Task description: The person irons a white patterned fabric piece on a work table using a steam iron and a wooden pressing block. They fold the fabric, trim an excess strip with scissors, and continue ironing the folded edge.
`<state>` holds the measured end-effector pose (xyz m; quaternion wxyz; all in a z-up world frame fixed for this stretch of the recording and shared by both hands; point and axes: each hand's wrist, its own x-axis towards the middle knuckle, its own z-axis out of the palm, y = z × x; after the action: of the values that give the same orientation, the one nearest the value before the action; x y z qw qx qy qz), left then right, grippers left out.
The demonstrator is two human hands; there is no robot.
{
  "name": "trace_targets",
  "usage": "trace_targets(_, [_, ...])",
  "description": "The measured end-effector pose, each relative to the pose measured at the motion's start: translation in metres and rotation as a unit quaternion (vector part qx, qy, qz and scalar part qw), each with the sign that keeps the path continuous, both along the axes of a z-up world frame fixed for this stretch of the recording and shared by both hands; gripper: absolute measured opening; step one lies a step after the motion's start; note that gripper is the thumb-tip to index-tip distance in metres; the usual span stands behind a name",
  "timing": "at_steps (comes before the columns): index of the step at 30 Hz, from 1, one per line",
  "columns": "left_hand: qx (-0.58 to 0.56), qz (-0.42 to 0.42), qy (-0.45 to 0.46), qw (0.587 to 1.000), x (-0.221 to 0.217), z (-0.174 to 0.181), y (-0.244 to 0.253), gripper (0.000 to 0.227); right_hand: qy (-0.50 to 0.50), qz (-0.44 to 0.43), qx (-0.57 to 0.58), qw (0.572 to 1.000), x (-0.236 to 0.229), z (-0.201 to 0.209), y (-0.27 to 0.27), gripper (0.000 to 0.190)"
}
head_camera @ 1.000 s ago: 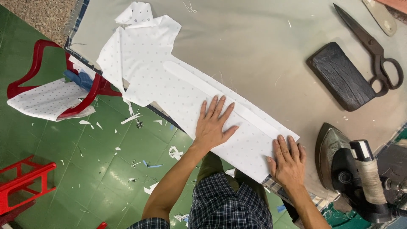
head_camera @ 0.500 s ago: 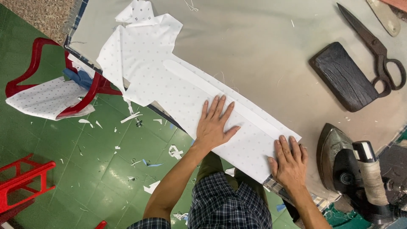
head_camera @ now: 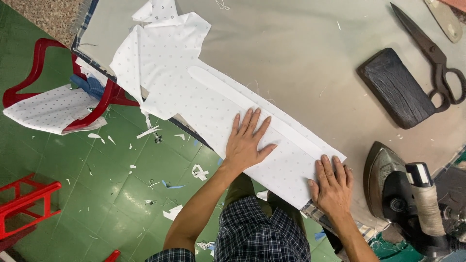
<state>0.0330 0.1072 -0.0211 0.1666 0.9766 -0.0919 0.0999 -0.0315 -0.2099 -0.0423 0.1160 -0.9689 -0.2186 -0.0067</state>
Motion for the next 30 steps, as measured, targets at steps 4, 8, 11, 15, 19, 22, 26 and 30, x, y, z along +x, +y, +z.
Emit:
trace_targets(4, [0.018,-0.005,0.036,0.999,0.001,0.016,0.001,0.075,-0.034,0.035,0.0,0.999,0.008,0.014,0.002,0.059])
trace_targets(8, [0.041,-0.012,0.069,0.997,0.002,0.027,0.003,0.072,-0.073,0.084,0.004,0.994,0.013,0.026,0.012,0.062])
trace_targets(11, [-0.017,-0.003,0.032,0.999,0.001,0.008,0.003,0.076,-0.072,0.045,0.025,0.996,0.033,0.022,0.057,0.056])
trace_targets(15, [-0.036,-0.003,0.059,0.998,0.001,0.013,0.005,0.076,-0.067,0.057,0.031,0.996,0.079,0.03,0.117,0.063])
trace_targets(19, [-0.039,-0.009,0.082,0.996,0.001,0.012,0.007,0.08,-0.068,0.077,0.027,0.994,0.095,0.007,0.13,0.067])
trace_targets(22, [-0.05,-0.005,0.067,0.996,0.001,0.005,0.006,0.077,-0.072,0.085,0.034,0.993,0.097,0.001,0.13,0.07])
trace_targets(26, [-0.079,0.031,0.047,0.995,0.007,0.009,0.027,0.075,-0.051,0.071,0.046,0.995,0.094,-0.003,0.129,0.068])
trace_targets(30, [-0.033,0.059,0.014,0.998,0.015,0.012,0.055,0.08,-0.053,0.066,0.039,0.996,0.094,-0.004,0.129,0.066])
